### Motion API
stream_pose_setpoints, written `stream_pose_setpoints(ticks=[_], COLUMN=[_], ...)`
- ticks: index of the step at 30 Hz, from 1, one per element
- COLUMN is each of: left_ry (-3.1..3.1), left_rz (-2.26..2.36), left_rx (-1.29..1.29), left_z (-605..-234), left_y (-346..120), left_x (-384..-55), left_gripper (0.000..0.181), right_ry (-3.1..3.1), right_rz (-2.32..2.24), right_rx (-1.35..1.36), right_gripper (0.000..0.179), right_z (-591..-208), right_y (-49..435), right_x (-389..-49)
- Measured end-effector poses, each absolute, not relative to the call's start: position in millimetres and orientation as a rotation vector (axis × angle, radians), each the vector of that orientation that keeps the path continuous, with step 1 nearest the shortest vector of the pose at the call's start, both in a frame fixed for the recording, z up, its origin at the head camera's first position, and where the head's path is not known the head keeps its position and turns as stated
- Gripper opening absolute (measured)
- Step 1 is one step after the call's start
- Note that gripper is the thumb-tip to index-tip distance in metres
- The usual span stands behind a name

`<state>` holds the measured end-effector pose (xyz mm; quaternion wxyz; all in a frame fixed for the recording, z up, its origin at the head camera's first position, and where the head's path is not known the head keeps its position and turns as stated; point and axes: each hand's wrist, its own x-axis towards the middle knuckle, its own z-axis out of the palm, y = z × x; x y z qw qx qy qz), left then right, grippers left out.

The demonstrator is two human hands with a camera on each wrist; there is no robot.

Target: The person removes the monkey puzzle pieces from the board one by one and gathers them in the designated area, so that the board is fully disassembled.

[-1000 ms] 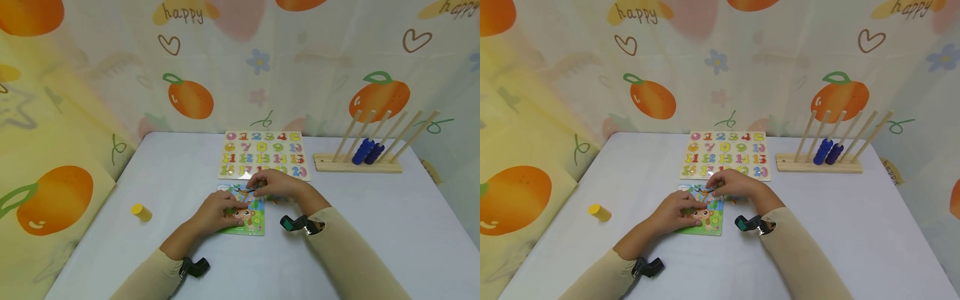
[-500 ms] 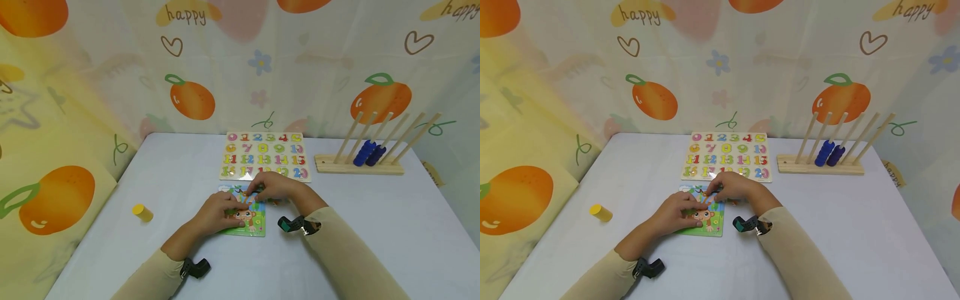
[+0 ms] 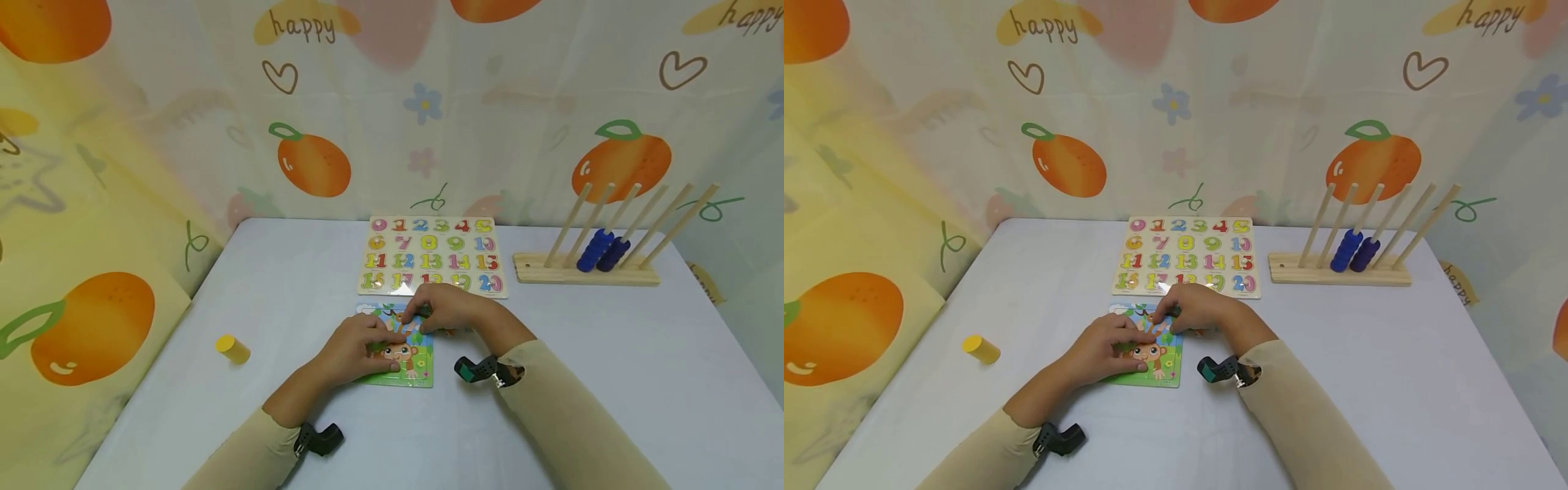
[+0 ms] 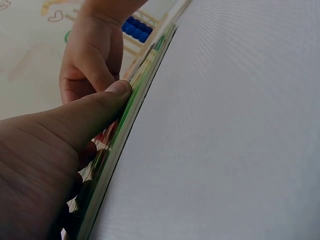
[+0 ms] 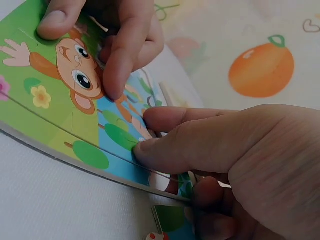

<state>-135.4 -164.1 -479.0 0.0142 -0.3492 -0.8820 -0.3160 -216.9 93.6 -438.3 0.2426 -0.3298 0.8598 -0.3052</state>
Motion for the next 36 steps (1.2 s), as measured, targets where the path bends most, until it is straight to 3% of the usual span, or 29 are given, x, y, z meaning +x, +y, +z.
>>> stream_pose_setpoints(ticks=[10,36], left_ry=[-2.763,-2.767], left_rz=[-0.989,-0.98], left_rx=[-1.074,-1.082], left_z=[-478.7,-478.4], left_y=[-164.1,-163.6], left_x=[-134.6,-135.6], left_gripper=[0.044,0.044], right_ry=[2.326,2.347], right_rz=[-0.769,-0.762], right_rx=[-0.812,-0.922], right_gripper=[0.045,0.04], right_z=[-433.2,-429.7], right_y=[90.2,90.9], right_x=[-214.1,-214.6])
